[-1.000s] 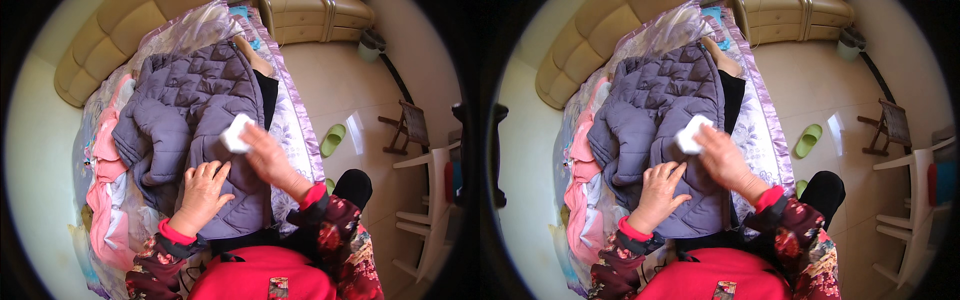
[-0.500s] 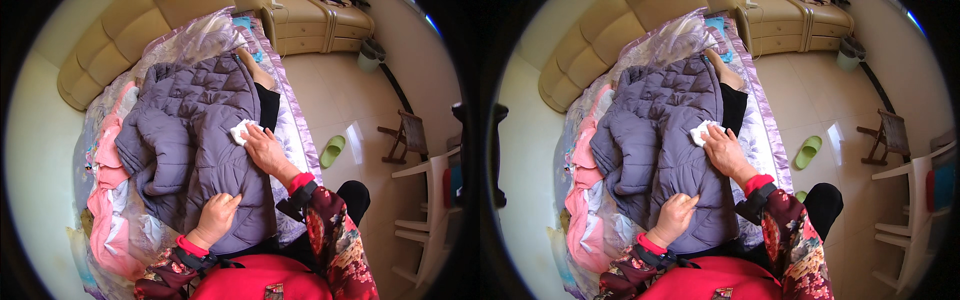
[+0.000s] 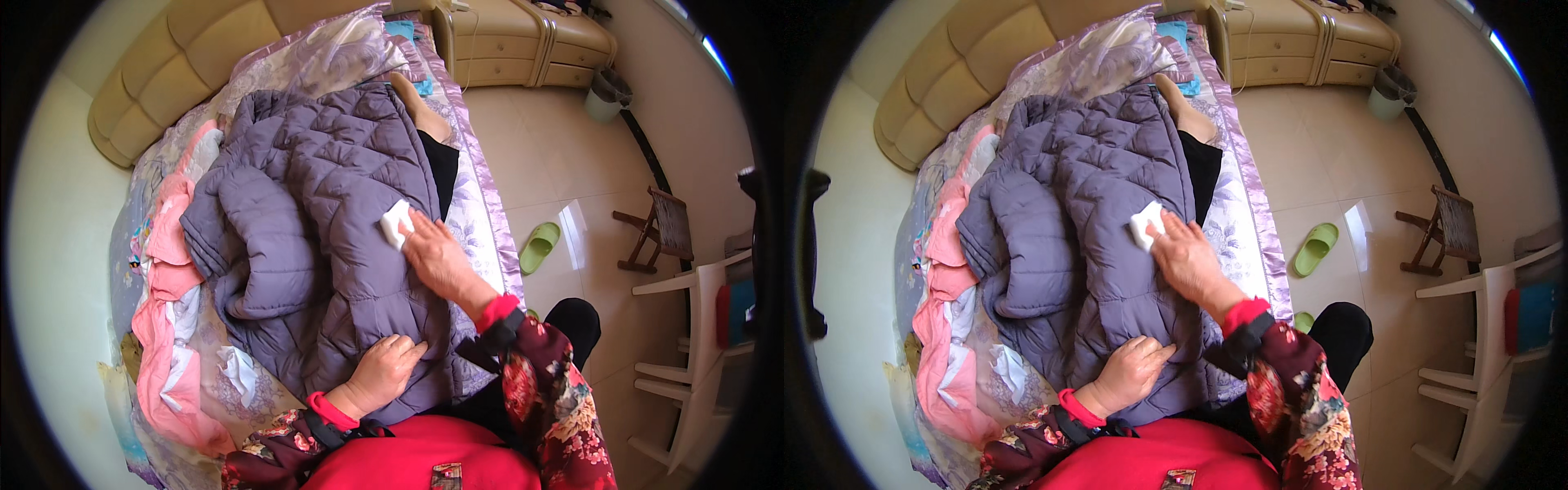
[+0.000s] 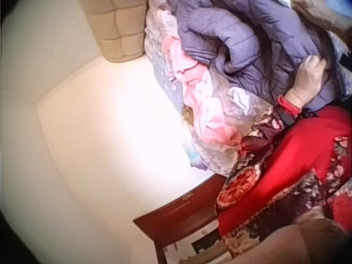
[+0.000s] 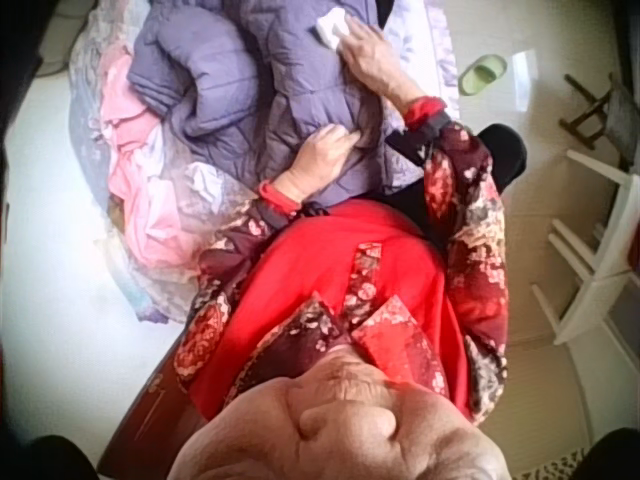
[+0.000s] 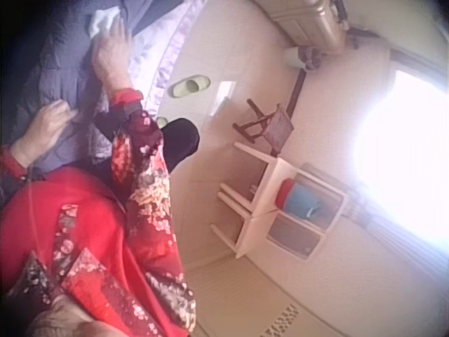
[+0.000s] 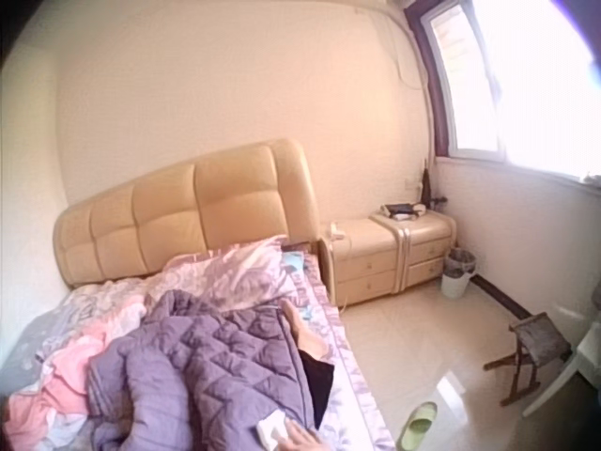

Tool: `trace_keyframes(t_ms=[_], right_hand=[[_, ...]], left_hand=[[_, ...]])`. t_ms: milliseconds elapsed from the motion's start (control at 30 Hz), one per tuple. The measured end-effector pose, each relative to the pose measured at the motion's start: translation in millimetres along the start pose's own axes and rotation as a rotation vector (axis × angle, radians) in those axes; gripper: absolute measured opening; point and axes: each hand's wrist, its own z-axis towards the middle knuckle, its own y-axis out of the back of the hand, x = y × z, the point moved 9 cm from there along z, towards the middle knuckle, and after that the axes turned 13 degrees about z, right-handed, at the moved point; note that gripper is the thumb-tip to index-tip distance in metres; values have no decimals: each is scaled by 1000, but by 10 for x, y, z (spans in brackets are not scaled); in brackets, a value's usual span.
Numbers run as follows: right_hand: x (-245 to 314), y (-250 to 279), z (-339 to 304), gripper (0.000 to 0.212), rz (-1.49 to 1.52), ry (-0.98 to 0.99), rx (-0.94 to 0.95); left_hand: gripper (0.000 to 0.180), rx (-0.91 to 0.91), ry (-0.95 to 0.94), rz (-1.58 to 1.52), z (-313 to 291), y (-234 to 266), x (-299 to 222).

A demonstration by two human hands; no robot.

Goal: The person sits on a bed and wipes a gray quilted jacket with a white tissue. They repeatedly rub the jacket's surface, fold and unfold sections, and continue wiping different areas throughout the clip.

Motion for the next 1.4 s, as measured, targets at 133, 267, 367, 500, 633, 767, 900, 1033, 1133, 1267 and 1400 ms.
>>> trace_keyframes(t_ms=[133,267,367,500,633,767,900,1033,1133,1267,1400], right_hand=[[-293,144,153,32,0,-81,-157],[200,69,-109,23,73,109,-57],[1016,-50,-560,43,168,267,32],[795,-203,-378,48,123,175,149],[70,-169,8,44,205,5,-63],[-298,-25,95,40,139,-67,-147],[490,61,-313,37,362,47,-88],[771,-190,-615,47,218,98,189],[443,-207,-460,48,115,54,136],[-245,-81,-354,45,198,-130,-46],[-168,-52,-507,38,478,-360,64]], left_hand=[[33,20,5,7,-10,-16,2],[31,43,37,12,5,-29,31],[26,13,33,-71,-122,-171,47],[26,-47,28,-85,-66,-86,74],[38,11,7,-72,-29,-94,67],[45,8,-31,-40,-17,-58,42],[41,7,-13,-85,-82,-82,54],[41,-110,-44,-143,-112,-134,65],[46,23,-6,-60,-80,-100,30],[51,36,-29,-30,-44,-110,-6],[48,30,-9,-96,-107,47,11]])
